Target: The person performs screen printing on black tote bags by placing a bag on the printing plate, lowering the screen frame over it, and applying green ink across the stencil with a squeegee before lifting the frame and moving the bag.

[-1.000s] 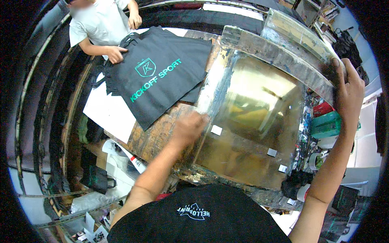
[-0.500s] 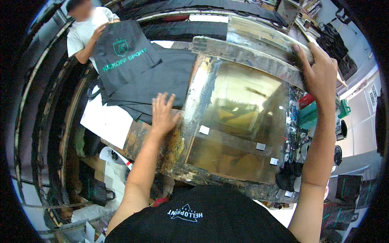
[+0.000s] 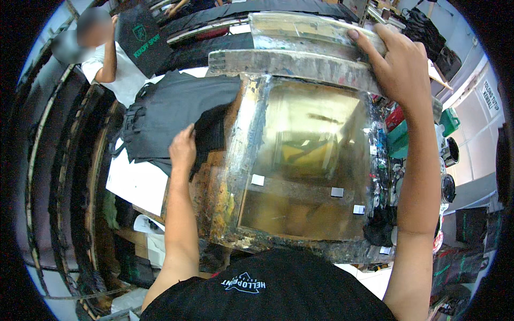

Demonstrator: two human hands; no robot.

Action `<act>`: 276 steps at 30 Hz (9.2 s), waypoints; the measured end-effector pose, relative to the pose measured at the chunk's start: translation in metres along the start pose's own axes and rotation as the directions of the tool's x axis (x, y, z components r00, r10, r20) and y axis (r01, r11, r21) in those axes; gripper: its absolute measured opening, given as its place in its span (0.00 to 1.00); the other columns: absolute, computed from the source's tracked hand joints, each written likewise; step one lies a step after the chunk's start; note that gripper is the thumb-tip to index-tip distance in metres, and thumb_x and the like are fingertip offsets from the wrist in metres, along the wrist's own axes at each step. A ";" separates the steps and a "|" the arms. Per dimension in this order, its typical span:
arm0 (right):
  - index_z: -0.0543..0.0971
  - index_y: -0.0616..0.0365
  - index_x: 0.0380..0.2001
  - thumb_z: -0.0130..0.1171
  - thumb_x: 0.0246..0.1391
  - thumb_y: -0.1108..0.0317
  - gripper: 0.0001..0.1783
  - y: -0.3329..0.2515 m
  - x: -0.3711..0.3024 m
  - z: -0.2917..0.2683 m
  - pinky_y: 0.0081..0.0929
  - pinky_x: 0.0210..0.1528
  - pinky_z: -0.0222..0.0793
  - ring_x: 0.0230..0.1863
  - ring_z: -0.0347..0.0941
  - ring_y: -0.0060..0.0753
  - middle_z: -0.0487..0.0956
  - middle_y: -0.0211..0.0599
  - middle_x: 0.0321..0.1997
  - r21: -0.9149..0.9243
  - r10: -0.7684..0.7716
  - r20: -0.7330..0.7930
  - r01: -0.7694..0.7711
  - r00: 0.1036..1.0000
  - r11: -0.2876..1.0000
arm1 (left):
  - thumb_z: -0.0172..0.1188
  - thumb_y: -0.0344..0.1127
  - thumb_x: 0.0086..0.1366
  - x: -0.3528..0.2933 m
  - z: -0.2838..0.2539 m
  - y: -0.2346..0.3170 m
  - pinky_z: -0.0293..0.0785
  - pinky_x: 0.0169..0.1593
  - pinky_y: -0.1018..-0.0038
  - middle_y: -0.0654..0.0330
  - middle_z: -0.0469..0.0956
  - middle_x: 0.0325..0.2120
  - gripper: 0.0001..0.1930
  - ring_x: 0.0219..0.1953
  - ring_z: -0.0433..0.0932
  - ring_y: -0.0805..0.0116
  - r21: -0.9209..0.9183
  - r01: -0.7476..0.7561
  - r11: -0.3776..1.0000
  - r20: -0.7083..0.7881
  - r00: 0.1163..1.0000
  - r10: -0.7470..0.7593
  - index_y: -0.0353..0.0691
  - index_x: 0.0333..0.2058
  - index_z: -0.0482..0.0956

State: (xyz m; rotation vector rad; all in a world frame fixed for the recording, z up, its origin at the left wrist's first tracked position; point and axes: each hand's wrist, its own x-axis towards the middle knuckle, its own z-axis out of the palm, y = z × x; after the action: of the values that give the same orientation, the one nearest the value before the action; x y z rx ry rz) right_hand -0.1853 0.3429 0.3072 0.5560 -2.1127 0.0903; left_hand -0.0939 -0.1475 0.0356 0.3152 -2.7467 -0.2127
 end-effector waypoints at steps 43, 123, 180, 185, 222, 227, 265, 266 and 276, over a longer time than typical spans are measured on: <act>0.78 0.55 0.36 0.38 0.73 0.34 0.36 -0.053 0.030 -0.043 0.55 0.62 0.70 0.33 0.73 0.27 0.75 0.28 0.28 -0.263 0.364 0.580 -0.255 0.729 0.930 | 0.51 0.88 0.52 -0.143 0.077 0.357 0.25 0.73 0.27 0.46 0.52 0.77 0.59 0.78 0.42 0.31 -0.467 -0.664 0.584 0.176 0.577 0.797 0.50 0.72 0.68; 0.78 0.47 0.50 0.64 0.53 0.67 0.19 0.046 -0.129 0.307 0.44 0.52 0.68 0.50 0.77 0.40 0.80 0.31 0.44 -0.094 0.013 0.344 0.021 0.939 0.995 | 0.56 0.74 0.63 0.202 0.126 0.296 0.77 0.45 0.57 0.54 0.83 0.36 0.36 0.41 0.82 0.50 0.097 -0.563 0.821 -0.224 0.791 0.569 0.38 0.35 0.82; 0.78 0.56 0.49 0.67 0.51 0.34 0.37 -0.098 -0.237 -0.021 0.50 0.56 0.56 0.48 0.69 0.44 0.75 0.40 0.46 0.133 0.097 0.525 -0.194 0.846 0.972 | 0.85 0.37 0.45 -0.152 0.038 0.114 0.70 0.65 0.61 0.55 0.75 0.59 0.47 0.61 0.74 0.57 -0.797 0.033 0.604 -0.002 0.998 -0.057 0.32 0.64 0.73; 0.80 0.51 0.34 0.60 0.54 0.29 0.33 -0.063 -0.160 -0.016 0.48 0.50 0.58 0.38 0.71 0.41 0.74 0.36 0.32 0.037 0.045 0.141 -0.051 0.989 0.998 | 0.76 0.39 0.64 -0.085 -0.046 0.192 0.70 0.65 0.64 0.52 0.76 0.57 0.39 0.58 0.75 0.63 -0.937 -0.126 0.327 -0.179 0.974 -0.139 0.31 0.68 0.67; 0.82 0.59 0.30 0.51 0.63 0.30 0.38 -0.005 0.006 -0.005 0.55 0.49 0.69 0.37 0.81 0.57 0.84 0.51 0.31 -0.007 0.074 0.121 -0.074 0.990 0.997 | 0.67 0.32 0.67 0.143 -0.057 -0.075 0.75 0.51 0.73 0.56 0.82 0.45 0.18 0.47 0.79 0.69 -0.635 -0.007 0.772 -0.164 0.978 -0.127 0.31 0.53 0.79; 0.80 0.60 0.29 0.50 0.64 0.30 0.38 -0.005 0.008 -0.003 0.53 0.49 0.69 0.39 0.81 0.60 0.83 0.53 0.31 0.020 0.064 0.099 -0.066 0.993 0.998 | 0.72 0.40 0.62 0.182 -0.051 -0.173 0.74 0.59 0.64 0.45 0.82 0.53 0.27 0.54 0.81 0.54 -0.426 0.205 0.881 -0.174 0.937 -0.303 0.33 0.57 0.78; 0.82 0.58 0.31 0.53 0.65 0.34 0.34 -0.014 -0.005 -0.012 0.50 0.50 0.68 0.40 0.81 0.50 0.84 0.46 0.33 0.046 0.056 0.070 -0.060 0.996 0.997 | 0.59 0.28 0.65 0.034 -0.013 -0.069 0.73 0.59 0.57 0.55 0.78 0.48 0.28 0.52 0.75 0.50 0.185 -0.416 0.890 0.140 0.908 0.395 0.45 0.66 0.74; 0.82 0.57 0.31 0.52 0.65 0.34 0.34 -0.011 -0.005 -0.010 0.51 0.51 0.68 0.40 0.81 0.50 0.84 0.46 0.33 0.030 0.061 0.082 -0.064 0.995 0.997 | 0.59 0.28 0.65 0.041 -0.022 -0.043 0.74 0.60 0.57 0.56 0.79 0.51 0.26 0.55 0.76 0.50 0.174 -0.489 0.855 0.127 0.872 0.473 0.44 0.63 0.77; 0.84 0.57 0.31 0.52 0.63 0.29 0.37 0.004 -0.006 -0.001 0.50 0.44 0.68 0.37 0.81 0.53 0.83 0.47 0.29 0.028 -0.012 -0.053 0.013 0.999 1.000 | 0.58 0.35 0.69 -0.069 0.046 0.213 0.60 0.71 0.41 0.45 0.71 0.66 0.29 0.67 0.68 0.38 -0.241 -0.673 0.699 0.197 0.671 0.715 0.50 0.69 0.71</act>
State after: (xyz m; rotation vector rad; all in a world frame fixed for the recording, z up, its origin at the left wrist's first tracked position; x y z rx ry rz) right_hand -0.1839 0.3489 0.3036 0.5780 -2.0595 0.1266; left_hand -0.0884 0.0794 0.0099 -0.8827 -2.8603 -0.2602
